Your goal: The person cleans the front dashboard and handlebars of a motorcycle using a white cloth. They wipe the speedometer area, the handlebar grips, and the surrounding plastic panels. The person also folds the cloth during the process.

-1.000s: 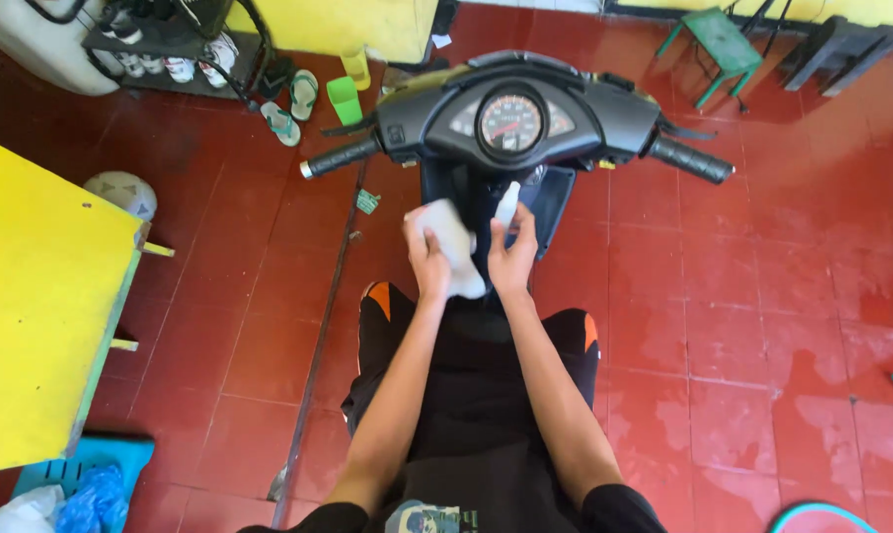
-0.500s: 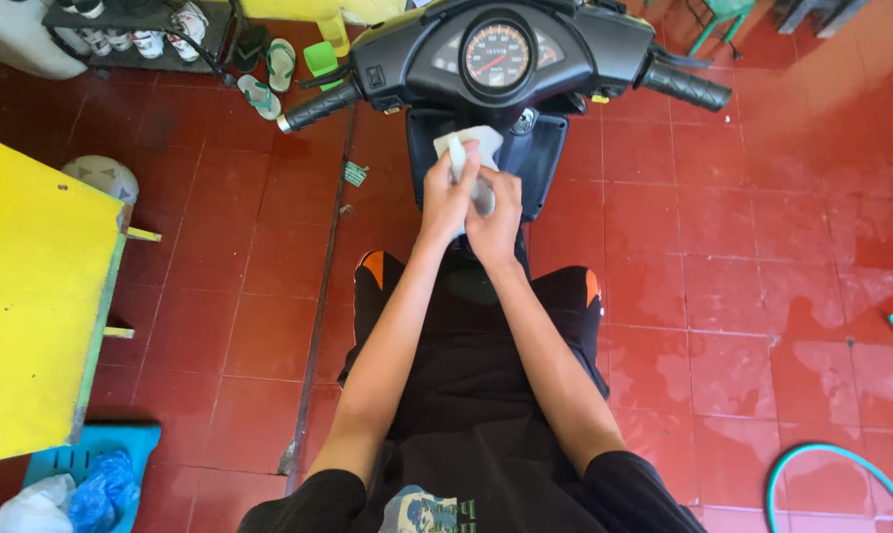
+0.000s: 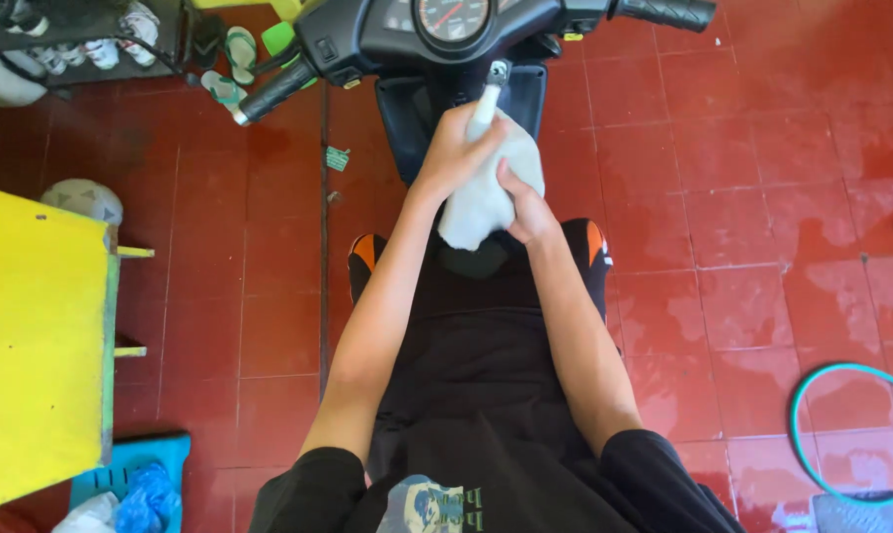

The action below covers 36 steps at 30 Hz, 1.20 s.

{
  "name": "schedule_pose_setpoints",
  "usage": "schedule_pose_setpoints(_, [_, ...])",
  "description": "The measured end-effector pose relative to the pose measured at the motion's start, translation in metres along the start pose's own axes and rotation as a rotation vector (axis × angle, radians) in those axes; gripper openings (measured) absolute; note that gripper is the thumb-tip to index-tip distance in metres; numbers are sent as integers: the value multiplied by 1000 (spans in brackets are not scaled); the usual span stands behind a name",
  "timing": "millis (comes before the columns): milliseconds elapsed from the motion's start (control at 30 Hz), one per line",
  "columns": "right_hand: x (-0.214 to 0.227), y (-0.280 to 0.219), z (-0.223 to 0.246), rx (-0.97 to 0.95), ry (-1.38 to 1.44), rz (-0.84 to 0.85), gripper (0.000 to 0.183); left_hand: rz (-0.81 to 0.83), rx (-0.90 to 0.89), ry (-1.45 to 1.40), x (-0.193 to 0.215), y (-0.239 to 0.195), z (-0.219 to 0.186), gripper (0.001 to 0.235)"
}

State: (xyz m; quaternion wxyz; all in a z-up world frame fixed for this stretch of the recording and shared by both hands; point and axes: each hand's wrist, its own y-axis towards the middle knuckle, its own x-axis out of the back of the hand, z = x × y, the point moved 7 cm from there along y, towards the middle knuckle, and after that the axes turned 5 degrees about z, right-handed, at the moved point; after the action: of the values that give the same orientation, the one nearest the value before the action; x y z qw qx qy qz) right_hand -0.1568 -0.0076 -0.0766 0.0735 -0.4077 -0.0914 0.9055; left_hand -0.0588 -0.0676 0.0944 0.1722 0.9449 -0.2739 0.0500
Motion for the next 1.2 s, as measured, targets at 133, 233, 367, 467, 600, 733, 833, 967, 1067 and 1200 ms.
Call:
schedule_pose_setpoints(133, [-29, -40, 53, 91, -118, -97, 60, 55, -157, 257, -4, 14, -27, 22])
schedule_pose_setpoints(233, [-17, -38, 61, 169, 86, -64, 41, 108, -99, 329, -4, 38, -28, 29])
schedule_pose_setpoints(367, [22, -22, 60, 193, 163, -151, 50, 3, -294, 326, 10, 78, -46, 25])
schedule_pose_setpoints(467, [34, -14, 54, 214, 216, -163, 53, -80, -383, 317, 28, 104, -48, 27])
schedule_pose_setpoints(600, [40, -4, 81, 329, -1, -574, 26, -181, -476, 334, 46, 140, -33, 26])
schedule_pose_setpoints(733, [38, 36, 98, 388, -235, -751, 84, -193, -644, 491, 39, 143, -49, 31])
schedule_pose_setpoints(833, [-5, 62, 114, 776, -421, -693, 55, -208, -531, 489, 43, 137, -52, 29])
schedule_pose_setpoints(967, [-50, 78, 102, 850, -775, -752, 17, -222, -451, 487, 46, 141, -50, 27])
schedule_pose_setpoints(1067, [-52, 88, 76, 806, -863, -533, 24, -216, -412, 470, 45, 144, -47, 29])
schedule_pose_setpoints(1200, [-11, 92, 49, 616, -781, -439, 18, -215, -382, 444, 46, 143, -46, 31])
